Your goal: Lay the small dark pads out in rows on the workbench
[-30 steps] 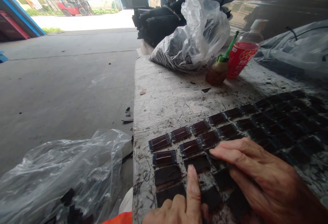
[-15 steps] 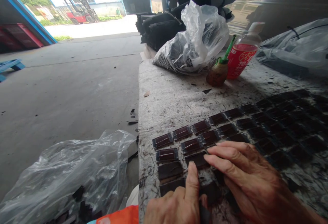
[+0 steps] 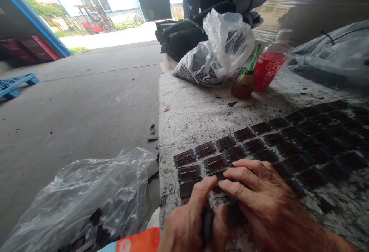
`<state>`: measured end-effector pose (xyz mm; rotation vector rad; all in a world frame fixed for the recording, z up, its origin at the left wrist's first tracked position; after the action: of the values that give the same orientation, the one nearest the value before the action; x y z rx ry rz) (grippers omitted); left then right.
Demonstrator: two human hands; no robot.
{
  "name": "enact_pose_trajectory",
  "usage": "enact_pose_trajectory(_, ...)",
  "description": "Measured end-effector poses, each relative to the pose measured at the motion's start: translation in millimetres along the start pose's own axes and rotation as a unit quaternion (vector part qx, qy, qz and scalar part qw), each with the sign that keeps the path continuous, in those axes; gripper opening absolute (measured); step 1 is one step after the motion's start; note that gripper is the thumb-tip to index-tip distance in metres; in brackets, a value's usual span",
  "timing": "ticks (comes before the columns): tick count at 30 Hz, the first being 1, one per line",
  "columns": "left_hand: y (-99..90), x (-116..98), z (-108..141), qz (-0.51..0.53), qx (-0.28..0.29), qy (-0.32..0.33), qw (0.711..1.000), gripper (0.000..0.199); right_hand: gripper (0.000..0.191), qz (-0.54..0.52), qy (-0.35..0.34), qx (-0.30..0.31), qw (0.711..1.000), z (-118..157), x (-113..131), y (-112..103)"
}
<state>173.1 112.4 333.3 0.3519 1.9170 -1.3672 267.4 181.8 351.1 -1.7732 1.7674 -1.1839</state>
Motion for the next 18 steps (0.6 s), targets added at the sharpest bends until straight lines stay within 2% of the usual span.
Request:
enact_pose_trajectory(3,8.8,8.9,-2.1,0.074,0.056,-0.063,0.994,0.046,0.029,-0.065,0.033,0.008,0.997,-4.8,-5.7,-10.9)
enact_pose_trajectory(6,15.8,13.7,-2.7,0.147,0.097,-0.127,0.976,0.056,0.023,-0.169,0.089,0.052,0.980,-9.0,-9.5,-8.4)
enact_pose_trajectory(8,18.2,10.8,-2.7,0.173,0.115,-0.138,0.968,0.061,0.026,-0.234,0.129,0.078,0.960,-10.8,-9.0,-2.9)
enact_pose_trajectory(11,24.8,3.4,-0.1,0.181,0.153,-0.117,0.964,0.073,0.032,-0.314,0.170,0.110,0.928,-11.8,-4.1,8.3)
enact_pose_trajectory(13,32.0,3.4,3.9,0.143,0.178,-0.103,0.968,0.077,0.025,-0.374,0.206,0.153,0.891,-6.5,-0.2,23.1)
enact_pose_trajectory(15,38.9,7.5,8.1,0.062,0.189,-0.090,0.976,0.077,0.015,-0.432,0.277,0.187,0.838,5.8,-1.4,39.1)
enact_pose_trajectory(18,43.3,11.2,11.0,-0.005,0.177,-0.055,0.983,0.075,0.012,-0.500,0.378,0.181,0.758,23.2,-5.5,53.0)
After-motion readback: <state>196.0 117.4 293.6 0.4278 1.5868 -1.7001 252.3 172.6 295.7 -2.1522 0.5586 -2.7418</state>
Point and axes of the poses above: each hand's wrist, its own z-axis away from the middle knuckle, its own y-axis out of the palm, x = y × z, the point moved 10 cm from there along -z, towards the middle knuckle, and after that the axes turned 10 degrees about -y, right-handed, at the moved point
